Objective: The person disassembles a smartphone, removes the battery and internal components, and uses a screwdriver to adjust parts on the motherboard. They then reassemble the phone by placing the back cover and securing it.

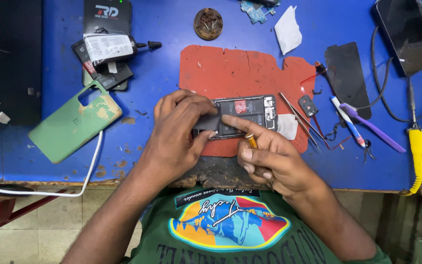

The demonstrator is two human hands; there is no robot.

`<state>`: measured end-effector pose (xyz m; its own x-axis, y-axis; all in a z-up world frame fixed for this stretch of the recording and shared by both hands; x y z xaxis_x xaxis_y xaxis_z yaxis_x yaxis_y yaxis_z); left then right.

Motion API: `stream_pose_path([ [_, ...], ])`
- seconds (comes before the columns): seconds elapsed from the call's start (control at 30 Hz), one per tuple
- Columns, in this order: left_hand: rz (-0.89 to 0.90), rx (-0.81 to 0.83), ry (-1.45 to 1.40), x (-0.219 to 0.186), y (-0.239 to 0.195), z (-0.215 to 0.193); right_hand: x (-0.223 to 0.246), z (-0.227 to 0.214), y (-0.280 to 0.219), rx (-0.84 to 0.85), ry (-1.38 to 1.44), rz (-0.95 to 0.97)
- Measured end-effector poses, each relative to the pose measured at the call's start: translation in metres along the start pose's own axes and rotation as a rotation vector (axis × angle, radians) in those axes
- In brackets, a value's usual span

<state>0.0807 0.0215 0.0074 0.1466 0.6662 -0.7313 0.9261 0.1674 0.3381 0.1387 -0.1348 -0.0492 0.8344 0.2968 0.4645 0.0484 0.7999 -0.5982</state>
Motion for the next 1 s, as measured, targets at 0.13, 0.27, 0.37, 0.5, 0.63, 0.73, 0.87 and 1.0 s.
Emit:
stream_pose_path([
  [0.13,0.023,-0.01,-0.041,-0.004,-0.001,-0.003,0.001,0.002,0.002,0.055,0.099,0.047],
  [0.27,-0.001,0.016,-0.046,-0.001,-0.002,-0.001,0.004,0.001,0.003,0.068,0.126,0.054],
  [0.37,-0.013,0.018,-0.058,0.002,-0.002,0.001,0.003,-0.004,0.005,0.041,0.11,0.061],
  [0.5,-0.028,0.032,-0.044,0.003,-0.002,0.004,0.001,-0.01,0.005,0.026,0.089,0.06],
  [0.63,-0.021,0.038,-0.048,0.001,-0.002,0.002,-0.003,-0.015,0.0,0.027,0.113,0.094],
  [0.73,-0.009,0.047,-0.038,0.0,-0.002,0.002,-0.002,-0.014,-0.004,0.042,0.065,0.068],
  [0.87,-0.018,0.045,-0.048,0.001,-0.002,0.002,-0.007,-0.01,-0.007,0.033,0.107,0.079],
  [1.0,-0.023,0.043,-0.044,0.001,-0.002,0.002,-0.009,-0.002,-0.006,0.06,0.092,0.093],
])
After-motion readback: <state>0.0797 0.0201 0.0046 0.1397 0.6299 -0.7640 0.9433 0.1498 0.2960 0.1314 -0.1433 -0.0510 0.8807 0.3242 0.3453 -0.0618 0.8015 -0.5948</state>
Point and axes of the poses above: each hand's wrist, its own y-axis towards the middle knuckle, its own z-axis out of the palm, x = y × z, the point moved 9 cm from there along y, towards the middle knuckle, and after that the axes turned 9 degrees about z, right-handed, at the moved point
